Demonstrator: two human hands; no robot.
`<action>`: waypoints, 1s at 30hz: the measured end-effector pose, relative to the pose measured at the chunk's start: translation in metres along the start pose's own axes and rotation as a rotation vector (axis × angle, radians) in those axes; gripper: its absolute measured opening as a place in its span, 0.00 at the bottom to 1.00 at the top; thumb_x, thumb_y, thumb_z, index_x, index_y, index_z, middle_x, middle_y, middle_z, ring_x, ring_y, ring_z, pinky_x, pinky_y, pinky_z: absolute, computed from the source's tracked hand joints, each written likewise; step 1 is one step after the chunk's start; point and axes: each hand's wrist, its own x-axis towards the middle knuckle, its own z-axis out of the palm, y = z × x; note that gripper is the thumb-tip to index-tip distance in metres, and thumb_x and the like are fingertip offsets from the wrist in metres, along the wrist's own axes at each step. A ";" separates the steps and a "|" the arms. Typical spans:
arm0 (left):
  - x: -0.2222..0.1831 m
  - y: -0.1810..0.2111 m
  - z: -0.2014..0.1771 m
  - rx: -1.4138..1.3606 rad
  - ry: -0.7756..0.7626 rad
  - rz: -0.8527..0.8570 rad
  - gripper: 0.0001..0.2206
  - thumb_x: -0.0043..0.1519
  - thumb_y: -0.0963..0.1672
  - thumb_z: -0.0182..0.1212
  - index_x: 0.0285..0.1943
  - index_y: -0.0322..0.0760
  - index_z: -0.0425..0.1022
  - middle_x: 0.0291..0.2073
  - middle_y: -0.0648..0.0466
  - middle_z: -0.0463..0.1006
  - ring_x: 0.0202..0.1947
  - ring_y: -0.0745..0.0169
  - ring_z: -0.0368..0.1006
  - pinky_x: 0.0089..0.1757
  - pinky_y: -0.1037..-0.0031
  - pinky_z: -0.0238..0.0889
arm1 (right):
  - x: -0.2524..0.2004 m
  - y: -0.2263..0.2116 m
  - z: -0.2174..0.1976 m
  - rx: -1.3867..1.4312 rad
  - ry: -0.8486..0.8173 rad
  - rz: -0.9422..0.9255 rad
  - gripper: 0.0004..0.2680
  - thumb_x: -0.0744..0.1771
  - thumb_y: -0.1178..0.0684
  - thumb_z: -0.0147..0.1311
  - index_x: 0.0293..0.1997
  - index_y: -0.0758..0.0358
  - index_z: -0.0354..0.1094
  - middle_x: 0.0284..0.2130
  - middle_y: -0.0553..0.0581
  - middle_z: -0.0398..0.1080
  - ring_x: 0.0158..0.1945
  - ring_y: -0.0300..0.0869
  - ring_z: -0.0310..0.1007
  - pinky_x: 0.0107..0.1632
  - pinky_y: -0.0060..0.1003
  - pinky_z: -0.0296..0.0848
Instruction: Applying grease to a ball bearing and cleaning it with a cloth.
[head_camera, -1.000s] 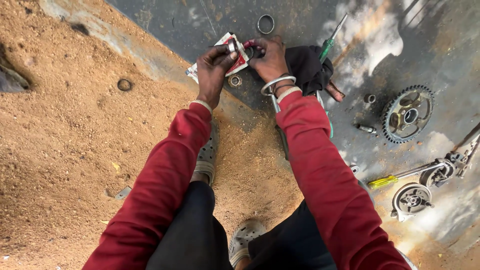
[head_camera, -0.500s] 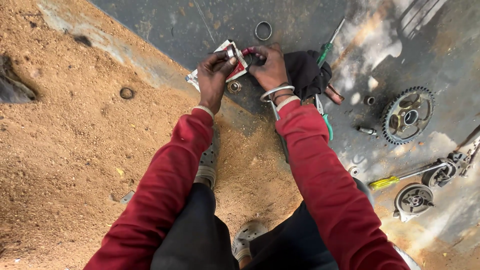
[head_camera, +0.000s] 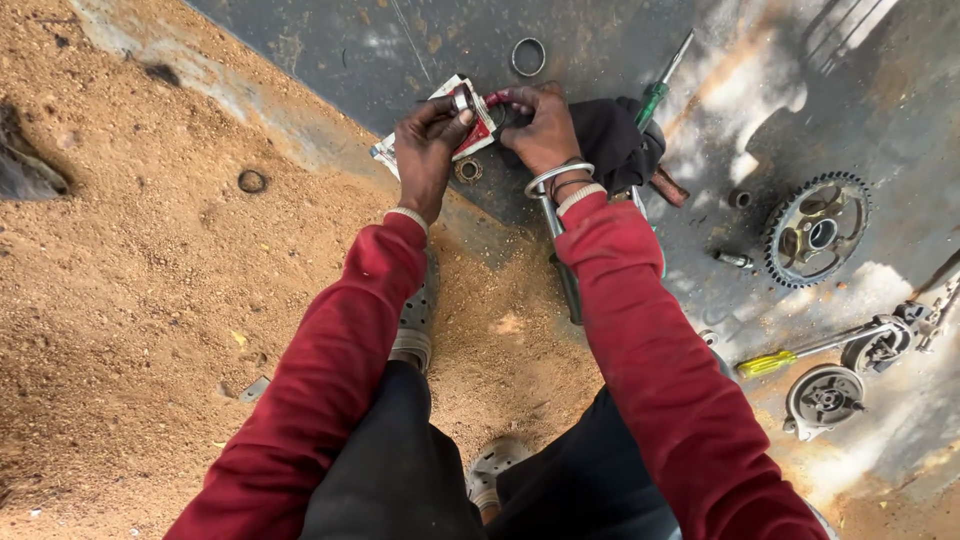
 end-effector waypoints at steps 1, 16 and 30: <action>0.000 0.000 0.000 0.003 -0.002 0.007 0.10 0.59 0.38 0.70 0.49 0.31 0.80 0.39 0.50 0.85 0.38 0.68 0.81 0.44 0.77 0.78 | 0.000 0.000 -0.001 -0.012 -0.009 -0.004 0.18 0.56 0.62 0.64 0.50 0.61 0.77 0.43 0.54 0.62 0.46 0.42 0.67 0.50 0.33 0.72; -0.002 0.011 0.003 0.078 0.002 -0.015 0.12 0.59 0.39 0.69 0.51 0.30 0.80 0.41 0.47 0.85 0.40 0.65 0.81 0.45 0.76 0.78 | -0.003 0.001 -0.005 0.006 -0.045 0.010 0.19 0.56 0.63 0.65 0.52 0.59 0.77 0.44 0.54 0.63 0.48 0.41 0.67 0.52 0.33 0.72; -0.001 -0.006 0.000 0.082 0.012 0.089 0.10 0.59 0.39 0.71 0.49 0.32 0.79 0.39 0.50 0.84 0.39 0.66 0.81 0.44 0.76 0.77 | -0.008 0.001 -0.005 0.033 -0.030 -0.073 0.19 0.57 0.66 0.63 0.53 0.59 0.78 0.42 0.51 0.67 0.46 0.39 0.68 0.52 0.32 0.71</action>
